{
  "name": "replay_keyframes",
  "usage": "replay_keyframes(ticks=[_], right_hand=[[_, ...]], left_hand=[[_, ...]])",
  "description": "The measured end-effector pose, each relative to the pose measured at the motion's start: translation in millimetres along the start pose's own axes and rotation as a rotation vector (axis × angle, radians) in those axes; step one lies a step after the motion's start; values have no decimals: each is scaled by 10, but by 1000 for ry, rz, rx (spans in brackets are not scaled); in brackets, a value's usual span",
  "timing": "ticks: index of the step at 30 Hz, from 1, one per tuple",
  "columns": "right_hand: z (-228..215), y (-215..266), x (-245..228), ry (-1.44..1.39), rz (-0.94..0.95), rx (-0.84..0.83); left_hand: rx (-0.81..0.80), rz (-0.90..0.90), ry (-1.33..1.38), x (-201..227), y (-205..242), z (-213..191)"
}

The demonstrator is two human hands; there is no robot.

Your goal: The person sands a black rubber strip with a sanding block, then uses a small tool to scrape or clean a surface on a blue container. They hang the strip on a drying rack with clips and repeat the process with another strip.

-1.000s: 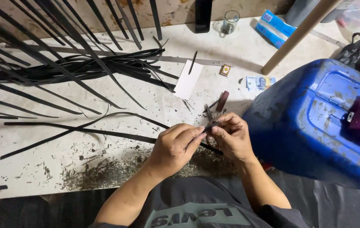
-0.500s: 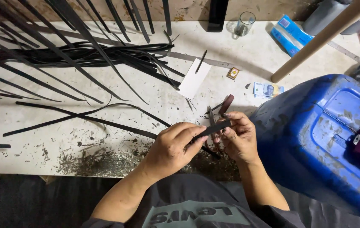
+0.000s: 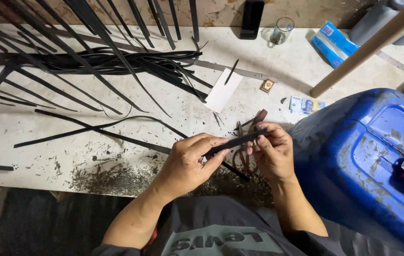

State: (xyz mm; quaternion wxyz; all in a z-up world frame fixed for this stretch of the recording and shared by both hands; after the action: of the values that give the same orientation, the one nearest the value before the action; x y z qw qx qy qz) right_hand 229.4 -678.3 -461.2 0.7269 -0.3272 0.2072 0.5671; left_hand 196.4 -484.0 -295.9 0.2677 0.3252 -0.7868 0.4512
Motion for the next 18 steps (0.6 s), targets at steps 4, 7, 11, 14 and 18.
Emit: replay_keyframes(ticks=[4,7,11,14,18], right_hand=[[106,27,11,-56,15,-13],[348,85,65,-81,63,-74],[308,-55,-141,-51,-56,-129],[131,-152,-220,-58,-90,-123],[270,-76,-139,-92,-78,-145]], left_hand=[[-6,30,-75,14,33,106],[3,102,-186,103,35,148],[25,167,-251,97,152,76],[58,194,-306,46,278,15],[105,256,-455,206,265,-25]])
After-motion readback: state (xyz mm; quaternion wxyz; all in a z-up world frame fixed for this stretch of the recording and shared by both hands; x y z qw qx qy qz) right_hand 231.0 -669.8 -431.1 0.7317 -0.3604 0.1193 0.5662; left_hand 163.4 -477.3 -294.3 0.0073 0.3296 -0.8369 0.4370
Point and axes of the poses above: each hand's wrist, its own y-axis away from the middle knuckle, its own z-axis out of the palm, x = y × z, the point moved 9 cm from there along -y, towards the middle knuckle
